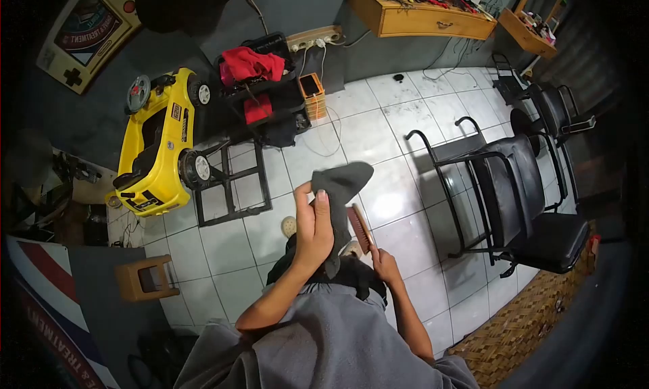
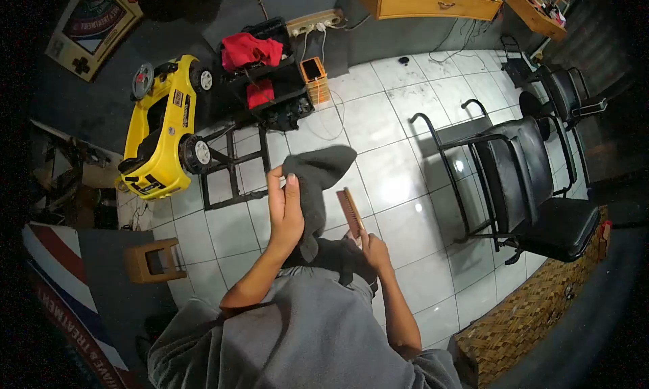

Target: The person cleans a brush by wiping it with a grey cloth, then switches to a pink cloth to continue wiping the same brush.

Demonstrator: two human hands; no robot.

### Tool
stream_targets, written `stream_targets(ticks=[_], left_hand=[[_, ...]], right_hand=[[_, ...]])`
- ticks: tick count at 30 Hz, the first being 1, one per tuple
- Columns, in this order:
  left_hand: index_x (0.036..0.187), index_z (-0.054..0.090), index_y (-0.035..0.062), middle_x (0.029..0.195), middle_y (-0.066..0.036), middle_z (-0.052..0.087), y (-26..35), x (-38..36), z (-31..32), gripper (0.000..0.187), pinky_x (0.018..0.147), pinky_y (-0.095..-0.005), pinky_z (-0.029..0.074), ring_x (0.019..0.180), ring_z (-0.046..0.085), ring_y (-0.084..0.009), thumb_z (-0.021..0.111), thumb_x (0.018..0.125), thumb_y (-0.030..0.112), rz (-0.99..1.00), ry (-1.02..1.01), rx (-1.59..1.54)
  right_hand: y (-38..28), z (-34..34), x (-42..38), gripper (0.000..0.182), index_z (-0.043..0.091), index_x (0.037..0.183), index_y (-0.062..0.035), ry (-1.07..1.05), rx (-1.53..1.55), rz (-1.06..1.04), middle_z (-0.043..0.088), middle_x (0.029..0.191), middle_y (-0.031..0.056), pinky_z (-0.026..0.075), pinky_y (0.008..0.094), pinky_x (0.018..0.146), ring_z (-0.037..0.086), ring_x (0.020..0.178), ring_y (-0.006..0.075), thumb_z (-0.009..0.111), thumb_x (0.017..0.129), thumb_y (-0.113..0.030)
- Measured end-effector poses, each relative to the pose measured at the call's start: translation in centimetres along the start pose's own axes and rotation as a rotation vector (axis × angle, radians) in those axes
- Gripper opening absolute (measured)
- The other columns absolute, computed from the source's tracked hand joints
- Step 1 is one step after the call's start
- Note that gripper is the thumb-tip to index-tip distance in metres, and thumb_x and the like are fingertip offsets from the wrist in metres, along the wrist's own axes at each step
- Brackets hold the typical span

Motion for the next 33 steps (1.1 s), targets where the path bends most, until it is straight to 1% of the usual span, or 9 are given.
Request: stream_targets(ticks=[2,6,10,14,21,23,27,29,33], left_hand=[[0.117,0.028,0.0029,0.079,-0.005,0.047,-0.2,0.4,-0.1,0.027,0.061,-0.0204,0.035,0.068,0.039,-0.0066,0.042,0.095,0.009,-0.04,0.027,-0.024],[0.11,0.043,-0.0003,0.087,-0.006,0.051,-1.4,0.4,0.2,0.019,0.064,-0.0191,0.039,0.077,0.047,-0.0066,0.047,0.092,0.004,0.161,-0.045,0.28],[0.108,0.048,0.001,0.091,-0.002,0.051,-1.8,0.0,1.7,0.018,0.065,-0.0182,0.04,0.077,0.048,-0.0047,0.049,0.09,0.001,0.059,-0.103,-0.065],[0.112,0.047,0.001,0.089,0.001,0.051,1.2,0.2,0.6,0.023,0.058,-0.015,0.037,0.068,0.045,-0.0004,0.051,0.09,0.001,0.046,-0.121,-0.159],[0.121,0.042,0.0017,0.092,0.0,0.05,1.3,-0.3,-0.2,0.036,0.058,-0.0135,0.037,0.07,0.046,0.0,0.054,0.086,-0.001,-0.186,-0.136,-0.257],[0.124,0.04,0.003,0.094,-0.001,0.051,-0.3,-0.5,-0.1,0.043,0.06,-0.0139,0.039,0.072,0.047,-0.0003,0.056,0.084,-0.001,-0.208,-0.134,-0.255],[0.128,0.036,-0.0004,0.106,-0.005,0.05,-0.8,-0.7,0.5,0.049,0.079,-0.0194,0.041,0.091,0.05,-0.0074,0.054,0.083,-0.004,-0.052,-0.155,-0.155],[0.129,0.035,-0.0033,0.114,-0.008,0.047,-0.1,-0.4,0.8,0.05,0.092,-0.0244,0.037,0.105,0.046,-0.0128,0.05,0.082,-0.006,0.096,-0.166,-0.087],[0.13,0.036,-0.0073,0.127,-0.012,0.043,3.9,0.0,0.3,0.052,0.099,-0.0274,0.031,0.117,0.041,-0.0155,0.05,0.081,-0.003,0.177,-0.144,-0.104]], right_hand=[[-0.9,-1.5,0.0,0.055,0.053,0.074,-0.0001,0.125,0.229,-0.068,0.049,0.056,0.0078,0.042,0.0322,0.049,0.05,0.051,0.0165,0.035,0.095,-0.048],[-8.6,-4.0,-2.9,0.043,0.049,0.086,-0.0074,-0.056,0.932,0.058,0.035,0.054,-0.0048,0.025,0.0204,0.039,0.032,0.043,0.0056,0.031,0.097,-0.045],[-13.3,-4.4,-4.0,0.04,0.048,0.082,0.001,-0.006,0.627,-0.357,0.05,0.063,0.0101,0.04,0.0351,0.052,0.048,0.054,0.0253,0.033,0.098,-0.032],[-8.7,-1.1,-1.5,0.045,0.056,0.089,0.0049,-0.034,0.227,-0.24,0.058,0.079,0.0297,0.045,0.0475,0.067,0.055,0.077,0.0473,0.035,0.097,-0.034],[-1.4,-0.4,0.1,0.049,0.057,0.084,0.0042,-0.021,0.07,-0.011,0.06,0.074,0.0249,0.045,0.0448,0.065,0.059,0.072,0.0409,0.034,0.097,-0.037],[-5.1,-2.6,-0.9,0.048,0.048,0.075,-0.0061,0.039,0.539,-0.072,0.043,0.054,0.0002,0.034,0.0248,0.041,0.041,0.043,0.0098,0.03,0.098,-0.045],[-12.2,-3.8,-4.7,0.041,0.048,0.078,-0.0052,-0.355,1.163,0.015,0.04,0.063,-0.0022,0.034,0.0247,0.049,0.042,0.055,0.0092,0.032,0.098,-0.037],[-15.5,-5.3,-5.2,0.04,0.045,0.082,-0.0029,-0.023,0.564,-0.468,0.038,0.06,-0.0017,0.033,0.0254,0.045,0.039,0.053,0.0081,0.028,0.099,-0.034],[-10.0,-1.8,-2.3,0.043,0.051,0.082,0.002,-0.074,0.43,-0.282,0.053,0.065,0.0151,0.043,0.0381,0.055,0.054,0.059,0.0302,0.032,0.098,-0.033]])
Point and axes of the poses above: each hand's wrist, its own x-axis towards the middle knuckle, its own z-axis out of the palm, y = z × x, the point moved 7 cm from there along x, towards the middle knuckle
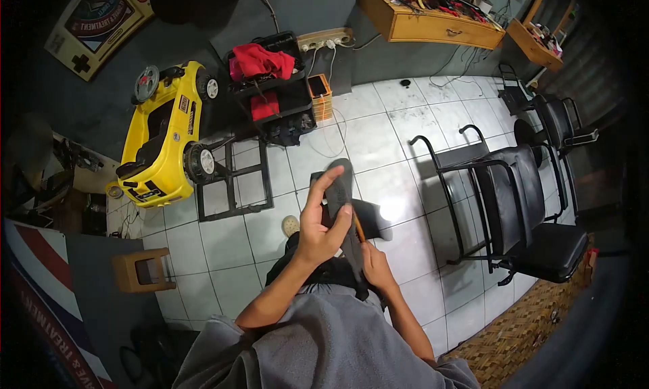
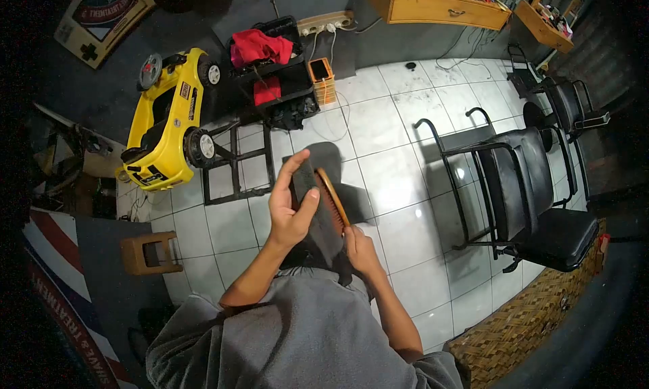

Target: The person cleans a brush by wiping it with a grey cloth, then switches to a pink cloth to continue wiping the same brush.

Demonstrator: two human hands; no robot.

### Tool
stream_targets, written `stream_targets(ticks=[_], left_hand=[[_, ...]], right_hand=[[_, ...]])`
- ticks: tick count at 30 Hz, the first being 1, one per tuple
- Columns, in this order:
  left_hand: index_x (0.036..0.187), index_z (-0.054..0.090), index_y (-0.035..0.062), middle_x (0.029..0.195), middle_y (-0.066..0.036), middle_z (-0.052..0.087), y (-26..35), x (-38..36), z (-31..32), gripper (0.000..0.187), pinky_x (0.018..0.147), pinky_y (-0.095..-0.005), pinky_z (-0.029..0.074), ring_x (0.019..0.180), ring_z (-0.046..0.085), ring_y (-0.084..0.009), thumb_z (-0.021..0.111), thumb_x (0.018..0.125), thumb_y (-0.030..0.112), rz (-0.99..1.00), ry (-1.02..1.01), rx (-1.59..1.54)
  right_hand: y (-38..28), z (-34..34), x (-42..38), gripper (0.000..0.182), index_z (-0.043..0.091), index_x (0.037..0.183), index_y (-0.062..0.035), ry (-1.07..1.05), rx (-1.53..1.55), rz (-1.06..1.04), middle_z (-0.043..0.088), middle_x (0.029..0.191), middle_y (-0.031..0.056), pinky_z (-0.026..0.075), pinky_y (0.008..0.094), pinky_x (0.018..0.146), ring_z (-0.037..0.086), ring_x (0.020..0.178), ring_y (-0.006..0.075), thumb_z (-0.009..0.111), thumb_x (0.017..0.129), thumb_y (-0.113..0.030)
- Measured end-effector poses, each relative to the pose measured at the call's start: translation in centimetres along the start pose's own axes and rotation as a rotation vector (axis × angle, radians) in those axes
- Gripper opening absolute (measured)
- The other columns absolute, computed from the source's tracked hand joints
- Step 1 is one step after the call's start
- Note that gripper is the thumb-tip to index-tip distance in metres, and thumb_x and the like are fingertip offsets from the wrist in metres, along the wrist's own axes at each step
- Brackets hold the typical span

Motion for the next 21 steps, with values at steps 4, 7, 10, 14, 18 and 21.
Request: stream_targets(ticks=[4,7,10,14,18,21], left_hand=[[0.133,0.033,-0.0078,0.132,-0.013,0.041,-0.7,-0.4,0.1,0.055,0.101,-0.0273,0.028,0.119,0.041,-0.0173,0.053,0.082,0.001,0.032,-0.032,0.061],[0.134,0.033,-0.0068,0.133,-0.012,0.041,-0.5,0.0,0.3,0.057,0.099,-0.0263,0.03,0.117,0.041,-0.0152,0.054,0.082,0.001,0.03,-0.057,0.066],[0.135,0.032,-0.0064,0.13,-0.01,0.042,-2.5,-0.1,0.3,0.058,0.097,-0.0245,0.031,0.115,0.042,-0.0134,0.054,0.081,-0.001,-0.015,-0.105,0.073],[0.138,0.027,-0.0061,0.127,-0.009,0.042,-3.9,-0.9,1.2,0.063,0.095,-0.0235,0.034,0.113,0.042,-0.0129,0.052,0.08,-0.005,-0.086,-0.142,0.121],[0.139,0.027,-0.0059,0.116,-0.009,0.044,-1.8,-0.1,1.1,0.066,0.092,-0.0227,0.033,0.107,0.045,-0.0135,0.05,0.077,-0.008,-0.043,-0.131,0.211],[0.139,0.027,-0.0061,0.114,-0.009,0.044,-0.8,0.1,0.6,0.067,0.09,-0.0225,0.034,0.103,0.045,-0.0136,0.05,0.076,-0.008,-0.024,-0.101,0.203]], right_hand=[[6.4,-1.7,-0.2,0.046,0.055,0.084,0.0052,0.015,-0.553,0.254,0.059,0.076,0.0292,0.045,0.0456,0.067,0.057,0.079,0.0471,0.034,0.096,-0.033],[7.0,-3.2,-0.2,0.048,0.052,0.076,0.0006,0.119,-0.346,0.197,0.05,0.062,0.0156,0.04,0.0388,0.055,0.05,0.06,0.0318,0.031,0.098,-0.037],[1.7,-4.0,-1.1,0.047,0.046,0.073,-0.0073,0.215,0.119,0.182,0.036,0.054,-0.0039,0.029,0.0245,0.04,0.036,0.045,0.0064,0.028,0.098,-0.043],[-4.6,-2.2,-2.3,0.041,0.046,0.08,-0.0013,0.076,0.327,0.07,0.042,0.063,-0.0023,0.038,0.0294,0.05,0.041,0.052,0.0136,0.027,0.099,-0.033],[-2.1,-0.1,-1.1,0.037,0.05,0.09,0.0012,0.011,-0.031,-0.031,0.054,0.066,0.0159,0.044,0.0414,0.057,0.054,0.059,0.0346,0.03,0.098,-0.03],[3.4,-0.2,-0.5,0.038,0.052,0.095,0.0027,0.0,-0.293,0.019,0.057,0.074,0.0275,0.044,0.0478,0.064,0.056,0.073,0.045,0.033,0.096,-0.03]])
Point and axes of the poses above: each hand's wrist, its own x-axis towards the middle knuckle, its own z-axis out of the palm, y = z × x, the point moved 7 cm from there along x, towards the middle knuckle
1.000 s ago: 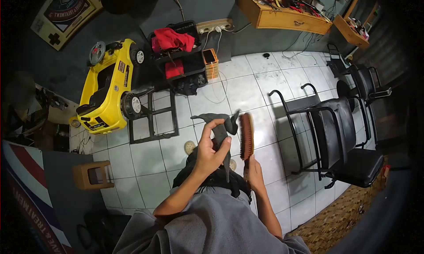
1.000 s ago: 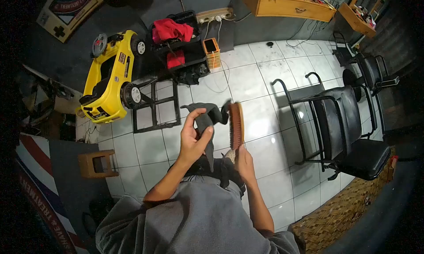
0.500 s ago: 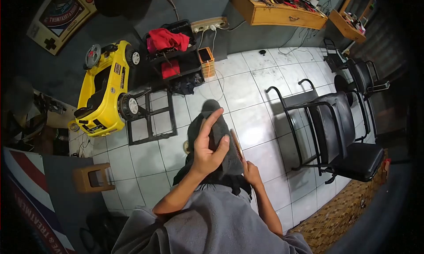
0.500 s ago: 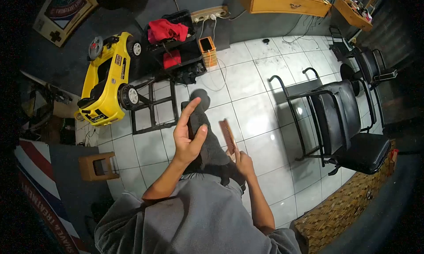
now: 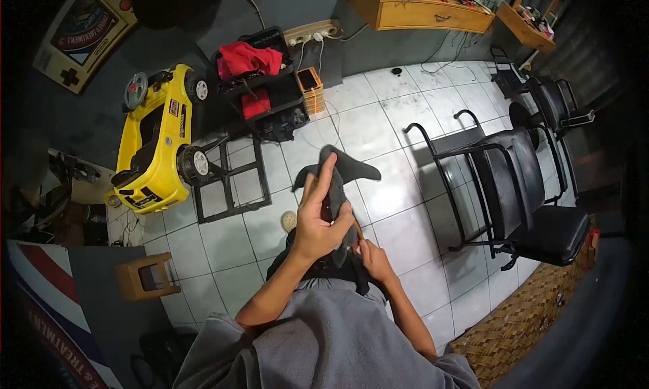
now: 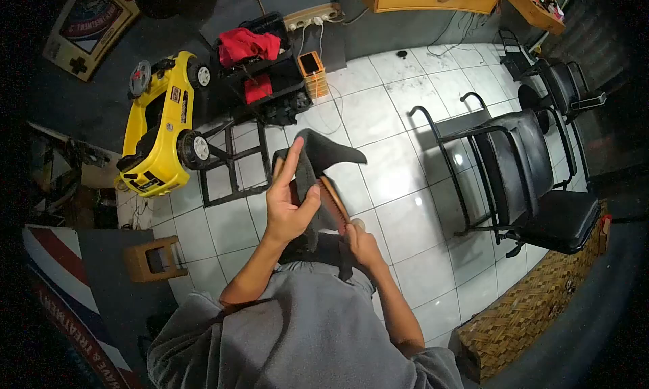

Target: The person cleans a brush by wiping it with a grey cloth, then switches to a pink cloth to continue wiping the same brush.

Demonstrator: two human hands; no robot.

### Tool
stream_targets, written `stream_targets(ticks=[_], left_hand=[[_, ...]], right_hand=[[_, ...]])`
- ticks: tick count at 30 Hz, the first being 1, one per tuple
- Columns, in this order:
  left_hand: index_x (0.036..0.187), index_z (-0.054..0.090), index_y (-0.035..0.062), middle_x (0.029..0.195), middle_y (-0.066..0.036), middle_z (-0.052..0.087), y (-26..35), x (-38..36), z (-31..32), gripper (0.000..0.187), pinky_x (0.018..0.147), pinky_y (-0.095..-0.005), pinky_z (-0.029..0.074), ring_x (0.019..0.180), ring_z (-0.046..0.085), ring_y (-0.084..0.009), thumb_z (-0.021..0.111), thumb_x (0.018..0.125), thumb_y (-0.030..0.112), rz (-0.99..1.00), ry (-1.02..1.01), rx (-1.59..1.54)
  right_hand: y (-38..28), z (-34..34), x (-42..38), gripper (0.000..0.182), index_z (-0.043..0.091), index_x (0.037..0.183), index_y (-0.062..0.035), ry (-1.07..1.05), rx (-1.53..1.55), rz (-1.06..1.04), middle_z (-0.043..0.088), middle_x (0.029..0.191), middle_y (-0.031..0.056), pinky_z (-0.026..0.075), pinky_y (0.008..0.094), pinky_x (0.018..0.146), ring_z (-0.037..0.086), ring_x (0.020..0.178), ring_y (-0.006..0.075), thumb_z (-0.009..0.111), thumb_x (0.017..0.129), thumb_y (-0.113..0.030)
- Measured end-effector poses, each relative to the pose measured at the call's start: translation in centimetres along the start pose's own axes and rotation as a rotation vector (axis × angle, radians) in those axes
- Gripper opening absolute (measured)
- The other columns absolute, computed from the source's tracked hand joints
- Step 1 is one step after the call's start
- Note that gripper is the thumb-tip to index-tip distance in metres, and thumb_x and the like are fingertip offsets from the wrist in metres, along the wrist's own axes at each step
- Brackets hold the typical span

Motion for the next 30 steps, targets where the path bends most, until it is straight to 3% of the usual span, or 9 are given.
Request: stream_targets(ticks=[3,7,10,15,16,18,22,25,30], left_hand=[[0.139,0.026,-0.0066,0.116,-0.009,0.042,0.3,-0.2,-0.4,0.068,0.093,-0.0234,0.033,0.104,0.044,-0.0147,0.051,0.075,-0.009,0.113,0.065,0.025],[0.141,0.02,-0.0065,0.119,-0.008,0.039,-0.3,-0.4,-0.7,0.078,0.098,-0.0245,0.028,0.11,0.039,-0.0165,0.056,0.071,-0.01,0.01,0.102,-0.054],[0.143,0.012,-0.0031,0.114,-0.009,0.034,-2.2,-0.9,-0.7,0.087,0.091,-0.0235,0.033,0.104,0.039,-0.0167,0.056,0.068,-0.01,0.007,0.107,-0.027],[0.144,0.005,-0.0014,0.101,-0.007,0.03,-2.5,-0.6,-0.8,0.093,0.082,-0.0192,0.035,0.091,0.039,-0.0153,0.053,0.065,-0.011,0.022,0.115,-0.044],[0.144,0.003,-0.0029,0.132,-0.008,0.03,-2.7,-0.5,-0.8,0.089,0.095,-0.0223,0.031,0.114,0.037,-0.014,0.045,0.066,-0.014,-0.036,0.099,-0.226],[0.144,0.003,-0.0025,0.131,-0.008,0.032,-0.9,0.0,-1.7,0.089,0.094,-0.0225,0.031,0.113,0.038,-0.0142,0.044,0.066,-0.013,0.014,0.147,-0.239],[0.145,-0.002,0.002,0.127,-0.008,0.03,-2.3,-0.4,-2.7,0.093,0.085,-0.0208,0.037,0.105,0.04,-0.013,0.046,0.067,-0.014,-0.007,0.178,-0.305],[0.145,-0.005,0.0049,0.126,-0.008,0.031,-2.6,-0.9,-2.4,0.095,0.079,-0.0197,0.04,0.099,0.043,-0.0117,0.047,0.069,-0.015,-0.072,0.213,-0.364],[0.145,-0.005,0.0065,0.12,-0.007,0.037,-4.5,-1.4,-3.0,0.095,0.08,-0.0205,0.041,0.094,0.046,-0.0114,0.05,0.072,-0.016,-0.095,0.414,-0.145]], right_hand=[[4.3,0.1,0.0,0.044,0.054,0.091,0.0036,-0.019,-0.175,0.152,0.058,0.082,0.0303,0.044,0.0503,0.068,0.056,0.081,0.0473,0.032,0.096,-0.034],[3.2,-1.1,-0.3,0.05,0.052,0.08,0.0003,0.135,0.03,0.097,0.052,0.059,0.0117,0.042,0.0354,0.049,0.052,0.05,0.0221,0.034,0.097,-0.043],[-3.5,-2.3,-2.0,0.043,0.048,0.081,-0.0042,-0.067,0.934,0.333,0.039,0.063,-0.0035,0.034,0.0223,0.048,0.039,0.055,0.0055,0.026,0.1,-0.036],[-6.2,-0.6,-1.3,0.038,0.045,0.079,-0.0024,-0.186,0.739,0.089,0.04,0.06,0.0015,0.035,0.0277,0.047,0.039,0.048,0.0154,0.032,0.099,-0.032],[-5.8,-1.0,-0.5,0.036,0.047,0.081,-0.0008,-0.06,0.468,-0.068,0.045,0.061,0.009,0.038,0.0339,0.049,0.043,0.048,0.025,0.034,0.098,-0.03],[-4.4,-1.0,0.2,0.036,0.051,0.085,0.0026,0.005,0.046,-0.109,0.055,0.073,0.0302,0.043,0.05,0.061,0.053,0.066,0.0489,0.037,0.096,-0.029],[2.5,-0.1,0.1,0.048,0.056,0.086,0.0043,-0.044,-0.31,0.206,0.057,0.077,0.0329,0.044,0.0499,0.067,0.057,0.08,0.0479,0.034,0.096,-0.037],[2.5,-1.4,0.4,0.049,0.055,0.086,0.0049,-0.015,-0.113,0.226,0.057,0.079,0.0337,0.044,0.0497,0.067,0.056,0.082,0.0486,0.035,0.096,-0.038],[-6.5,-3.0,-0.6,0.044,0.048,0.076,0.0006,0.016,0.586,0.082,0.044,0.06,0.0052,0.037,0.0309,0.049,0.044,0.053,0.0148,0.032,0.099,-0.034]])
Point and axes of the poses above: each hand's wrist, its own x-axis towards the middle knuckle, its own z-axis out of the palm, y = z × x, the point moved 7 cm from there along x, towards the middle knuckle
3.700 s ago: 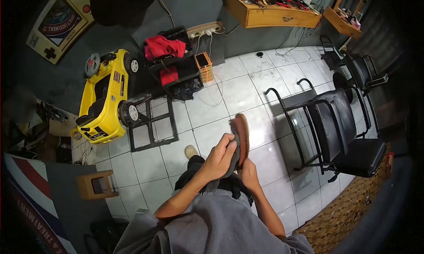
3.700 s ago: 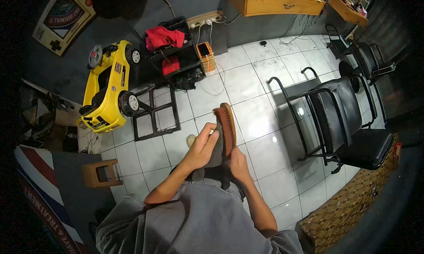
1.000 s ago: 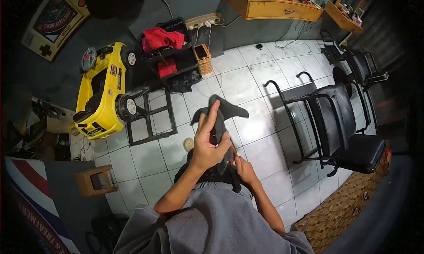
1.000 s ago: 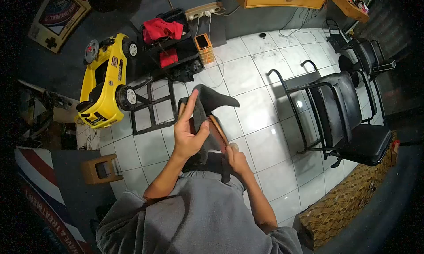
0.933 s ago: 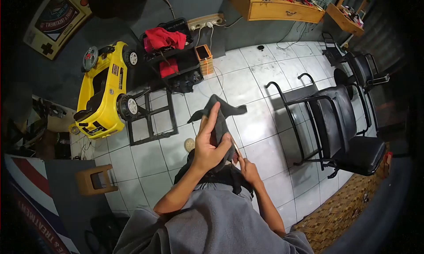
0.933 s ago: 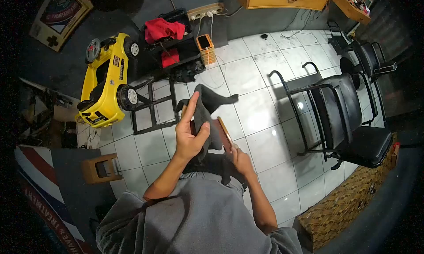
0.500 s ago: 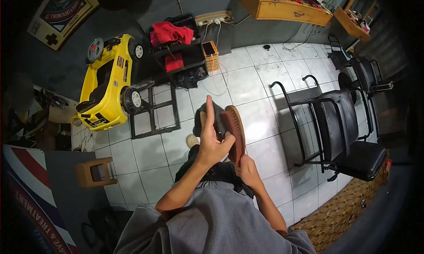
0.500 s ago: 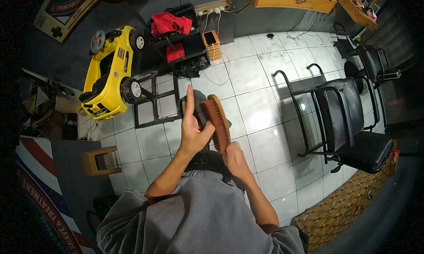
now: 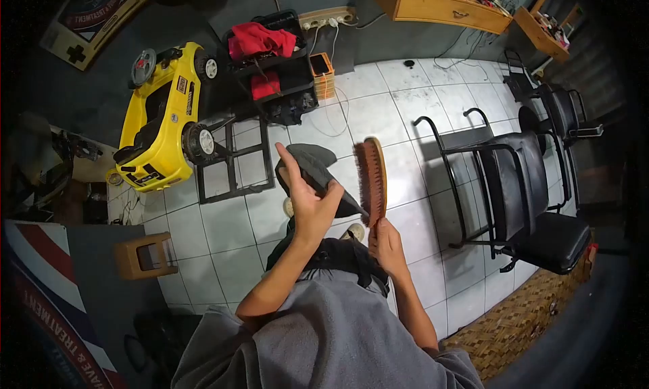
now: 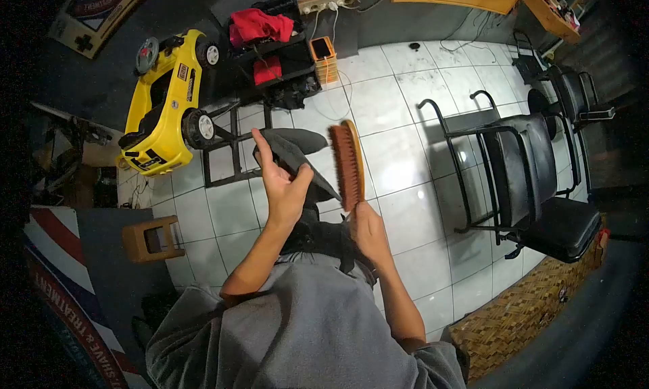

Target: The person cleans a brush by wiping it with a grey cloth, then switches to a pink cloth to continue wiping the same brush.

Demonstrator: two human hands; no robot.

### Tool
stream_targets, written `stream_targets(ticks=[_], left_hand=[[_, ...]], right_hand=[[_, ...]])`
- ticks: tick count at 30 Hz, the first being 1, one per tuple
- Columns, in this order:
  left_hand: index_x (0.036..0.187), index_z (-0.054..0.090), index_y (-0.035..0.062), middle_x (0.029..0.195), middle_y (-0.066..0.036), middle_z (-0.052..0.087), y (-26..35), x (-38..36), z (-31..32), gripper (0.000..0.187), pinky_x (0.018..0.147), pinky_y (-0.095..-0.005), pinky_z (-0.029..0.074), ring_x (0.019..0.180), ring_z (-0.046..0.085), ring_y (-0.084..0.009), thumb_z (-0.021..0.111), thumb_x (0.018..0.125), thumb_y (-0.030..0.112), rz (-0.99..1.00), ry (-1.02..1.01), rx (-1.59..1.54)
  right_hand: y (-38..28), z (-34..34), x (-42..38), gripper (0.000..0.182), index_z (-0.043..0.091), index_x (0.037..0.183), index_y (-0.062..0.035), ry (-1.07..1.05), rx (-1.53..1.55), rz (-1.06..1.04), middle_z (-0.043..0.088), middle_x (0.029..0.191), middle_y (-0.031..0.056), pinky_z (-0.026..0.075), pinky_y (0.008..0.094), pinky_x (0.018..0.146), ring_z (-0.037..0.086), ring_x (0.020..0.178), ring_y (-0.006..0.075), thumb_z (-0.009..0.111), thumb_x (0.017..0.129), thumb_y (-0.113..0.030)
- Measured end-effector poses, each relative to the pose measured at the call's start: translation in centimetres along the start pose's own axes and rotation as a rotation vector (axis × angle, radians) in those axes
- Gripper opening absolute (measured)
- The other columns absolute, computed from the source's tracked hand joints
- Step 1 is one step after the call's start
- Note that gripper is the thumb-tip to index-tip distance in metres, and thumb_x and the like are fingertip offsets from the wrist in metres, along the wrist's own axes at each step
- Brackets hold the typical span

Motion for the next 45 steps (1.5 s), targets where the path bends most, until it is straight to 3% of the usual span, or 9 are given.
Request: stream_targets(ticks=[5,10,14,17,21,23,28,35,45], left_hand=[[0.144,-0.005,0.0036,0.109,-0.01,0.028,1.1,0.4,0.2,0.096,0.084,-0.023,0.037,0.1,0.037,-0.0172,0.053,0.069,-0.011,0.074,0.136,0.092],[0.145,-0.003,0.0043,0.109,-0.007,0.029,0.8,0.8,-0.6,0.094,0.079,-0.0221,0.039,0.092,0.041,-0.0142,0.051,0.07,-0.012,-0.015,0.101,-0.172],[0.145,-0.003,0.0052,0.109,-0.005,0.029,0.6,0.7,-1.3,0.093,0.073,-0.0215,0.042,0.086,0.043,-0.0117,0.049,0.071,-0.013,-0.06,0.104,-0.175],[0.146,0.002,0.0084,0.12,-0.006,0.038,0.7,0.9,-1.8,0.089,0.067,-0.0186,0.041,0.081,0.046,-0.0082,0.045,0.073,-0.018,0.011,0.159,-0.082],[0.146,0.0,0.0078,0.124,-0.007,0.033,0.0,0.3,-2.0,0.091,0.077,-0.0206,0.04,0.09,0.044,-0.011,0.047,0.072,-0.015,-0.003,0.176,-0.028],[0.145,-0.002,0.0059,0.123,-0.008,0.03,0.5,0.1,-1.6,0.092,0.083,-0.0217,0.038,0.095,0.042,-0.0127,0.047,0.071,-0.014,-0.022,0.194,-0.052],[0.146,0.005,0.0081,0.121,-0.005,0.038,1.8,0.8,-1.2,0.084,0.074,-0.0181,0.039,0.088,0.044,-0.0092,0.043,0.074,-0.014,0.038,0.226,-0.176],[0.146,0.01,0.0092,0.104,-0.002,0.047,3.4,1.1,-1.0,0.082,0.057,-0.0146,0.035,0.071,0.042,-0.004,0.042,0.074,-0.013,-0.019,0.179,-0.342],[0.145,-0.001,0.0016,0.115,-0.01,0.03,0.4,-0.4,0.9,0.091,0.086,-0.0224,0.037,0.097,0.041,-0.0152,0.047,0.068,-0.007,-0.017,-0.093,0.005]], right_hand=[[-1.6,3.6,0.2,0.042,0.048,0.076,-0.0004,-0.153,-0.055,-0.097,0.041,0.059,0.004,0.034,0.0285,0.047,0.04,0.05,0.0112,0.033,0.099,-0.032],[7.3,0.7,2.5,0.046,0.055,0.083,0.0056,-0.11,-0.61,-0.116,0.057,0.072,0.028,0.041,0.0514,0.068,0.053,0.077,0.0505,0.035,0.097,-0.033],[8.5,-2.7,3.2,0.047,0.054,0.08,0.0052,-0.022,-0.86,-0.018,0.055,0.064,0.0237,0.044,0.0425,0.059,0.056,0.06,0.0376,0.035,0.097,-0.034],[4.6,-2.4,2.6,0.047,0.055,0.086,0.0068,0.019,-0.561,0.034,0.059,0.077,0.0283,0.043,0.0474,0.065,0.057,0.076,0.046,0.035,0.096,-0.034],[-2.1,0.9,0.0,0.037,0.051,0.091,0.0027,-0.015,0.02,-0.004,0.046,0.059,0.0055,0.038,0.0313,0.051,0.044,0.053,0.0153,0.032,0.099,-0.028],[-5.1,2.9,-1.0,0.035,0.05,0.094,0.001,-0.108,0.058,-0.181,0.047,0.062,0.0012,0.037,0.0312,0.05,0.043,0.053,0.0142,0.03,0.099,-0.027],[-2.1,4.4,1.8,0.029,0.048,0.089,0.0022,-0.044,-0.377,-0.247,0.055,0.07,0.0303,0.042,0.048,0.059,0.054,0.069,0.0467,0.036,0.096,-0.023],[10.6,-1.5,3.0,0.039,0.051,0.087,0.0026,-0.033,-0.884,0.1,0.057,0.077,0.033,0.043,0.053,0.064,0.057,0.074,0.0463,0.036,0.096,-0.032],[-3.0,2.9,0.8,0.037,0.051,0.089,0.0003,-0.165,0.004,-0.062,0.044,0.057,0.0112,0.038,0.0344,0.051,0.049,0.051,0.0232,0.032,0.098,-0.03]])
Point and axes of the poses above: each hand's wrist, its own x-axis towards the middle knuckle, its own z-axis out of the palm, y = z × x, the point moved 7 cm from there along x, towards the middle knuckle
